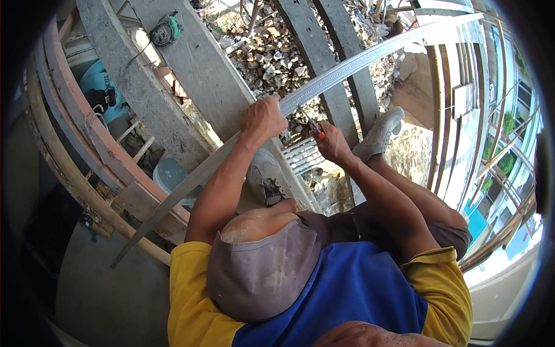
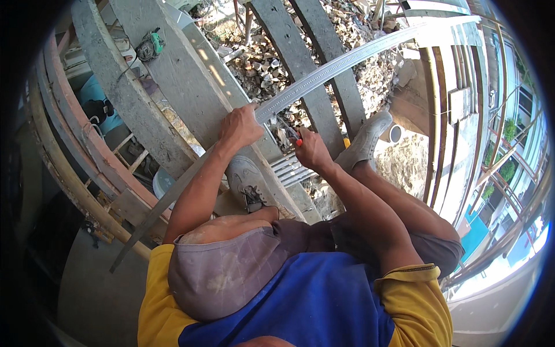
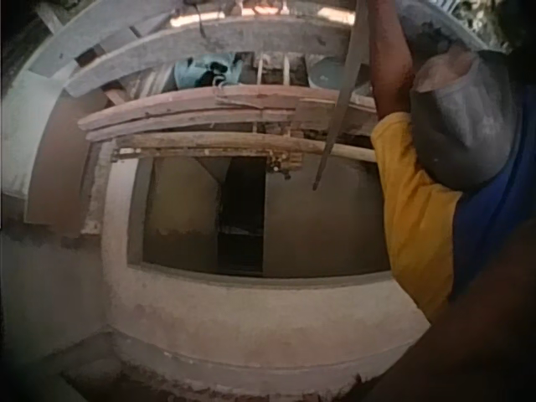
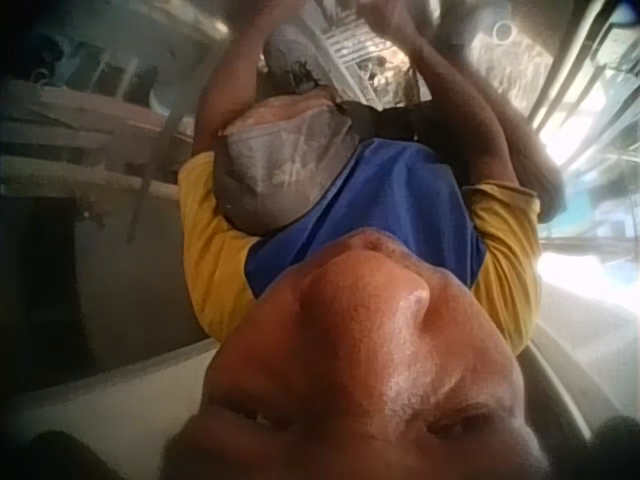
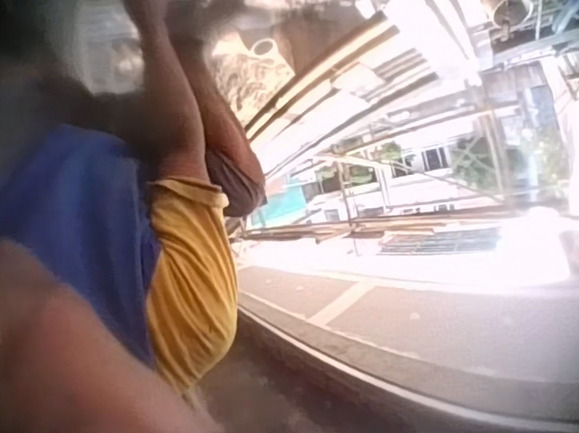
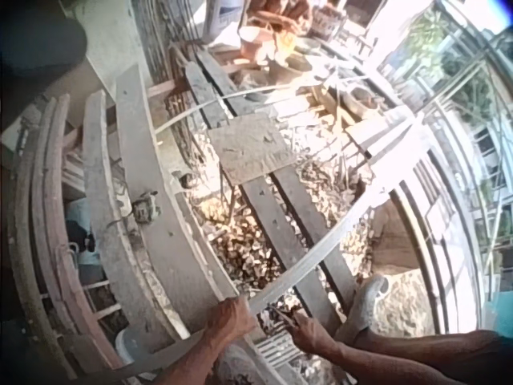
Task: Measure a metal stud with a tape measure and cut it using tin snips.
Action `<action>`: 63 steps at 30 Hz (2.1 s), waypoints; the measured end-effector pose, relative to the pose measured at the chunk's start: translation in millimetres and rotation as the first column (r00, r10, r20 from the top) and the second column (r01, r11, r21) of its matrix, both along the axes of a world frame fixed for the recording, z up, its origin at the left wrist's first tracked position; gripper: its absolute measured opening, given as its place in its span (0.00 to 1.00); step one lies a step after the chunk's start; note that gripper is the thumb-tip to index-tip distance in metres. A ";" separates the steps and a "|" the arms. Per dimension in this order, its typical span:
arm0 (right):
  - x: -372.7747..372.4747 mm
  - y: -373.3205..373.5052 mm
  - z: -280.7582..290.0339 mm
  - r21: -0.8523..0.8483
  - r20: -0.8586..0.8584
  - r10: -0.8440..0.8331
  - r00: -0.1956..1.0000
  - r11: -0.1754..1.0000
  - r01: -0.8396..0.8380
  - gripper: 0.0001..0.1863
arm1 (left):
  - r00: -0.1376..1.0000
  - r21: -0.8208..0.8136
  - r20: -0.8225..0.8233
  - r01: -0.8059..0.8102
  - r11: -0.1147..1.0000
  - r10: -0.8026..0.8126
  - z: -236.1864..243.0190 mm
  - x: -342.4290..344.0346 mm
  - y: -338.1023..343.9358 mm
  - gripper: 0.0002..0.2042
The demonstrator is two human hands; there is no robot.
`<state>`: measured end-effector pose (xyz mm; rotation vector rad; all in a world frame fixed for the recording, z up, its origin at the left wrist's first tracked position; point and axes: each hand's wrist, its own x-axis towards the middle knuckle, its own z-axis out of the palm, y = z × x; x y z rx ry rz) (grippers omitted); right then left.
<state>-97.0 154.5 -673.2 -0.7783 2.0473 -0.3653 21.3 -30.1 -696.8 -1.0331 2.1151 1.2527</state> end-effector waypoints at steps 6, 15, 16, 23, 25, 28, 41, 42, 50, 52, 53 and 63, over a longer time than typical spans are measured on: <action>15.2 -10.9 39.6 0.343 0.073 -0.042 0.996 0.939 0.014 0.17 | 0.990 -0.316 -0.129 -0.093 0.944 0.055 1.0 3.7 18.2 0.15; -9.1 -0.2 41.1 0.416 0.106 0.012 0.994 0.908 -0.055 0.21 | 0.993 -0.033 -0.113 -0.021 0.999 0.018 11.0 -0.5 -23.4 0.21; -8.7 -6.3 41.4 0.401 0.127 0.010 0.992 0.914 -0.060 0.22 | 0.994 -0.034 -0.111 -0.017 0.999 0.013 9.6 1.2 -21.9 0.21; -5.2 -33.6 35.2 0.377 0.179 0.000 0.984 0.924 -0.068 0.25 | 0.998 -0.073 -0.063 -0.001 0.997 -0.004 12.6 1.3 -19.6 0.21; -4.7 -42.6 41.9 0.386 0.187 0.010 0.982 0.919 -0.082 0.25 | 0.998 -0.068 -0.062 -0.006 0.998 0.002 9.9 3.7 -19.9 0.21; -6.3 -39.6 41.8 0.398 0.187 0.002 0.982 0.914 -0.078 0.26 | 0.997 -0.082 -0.081 -0.012 0.997 0.005 11.7 1.2 -15.9 0.20; 3.4 -40.9 33.4 0.372 0.145 -0.033 0.989 0.928 -0.023 0.23 | 0.995 -0.328 -0.056 0.059 0.943 -0.081 2.7 2.7 10.6 0.18; 3.9 -38.7 30.6 0.373 0.145 -0.038 0.989 0.928 -0.019 0.23 | 0.995 -0.345 -0.032 0.082 0.935 -0.098 2.3 1.3 10.5 0.17; 6.3 -23.7 11.1 0.311 0.086 -0.028 0.996 0.950 0.000 0.20 | 0.994 -0.294 0.016 0.109 0.950 -0.109 3.5 -4.5 8.3 0.15; 7.6 -23.6 11.0 0.314 0.072 -0.041 0.997 0.949 0.016 0.19 | 0.993 -0.287 0.032 0.114 0.951 -0.109 3.4 -3.9 8.4 0.15; 7.1 -23.9 11.4 0.314 0.055 -0.052 0.997 0.949 0.032 0.19 | 0.993 -0.292 0.033 0.120 0.949 -0.115 2.7 -3.9 8.5 0.16; 9.6 -8.6 -9.8 0.211 -0.022 -0.058 0.998 0.976 0.062 0.13 | 0.990 -0.106 0.022 0.140 0.985 -0.138 9.3 -7.8 -11.0 0.14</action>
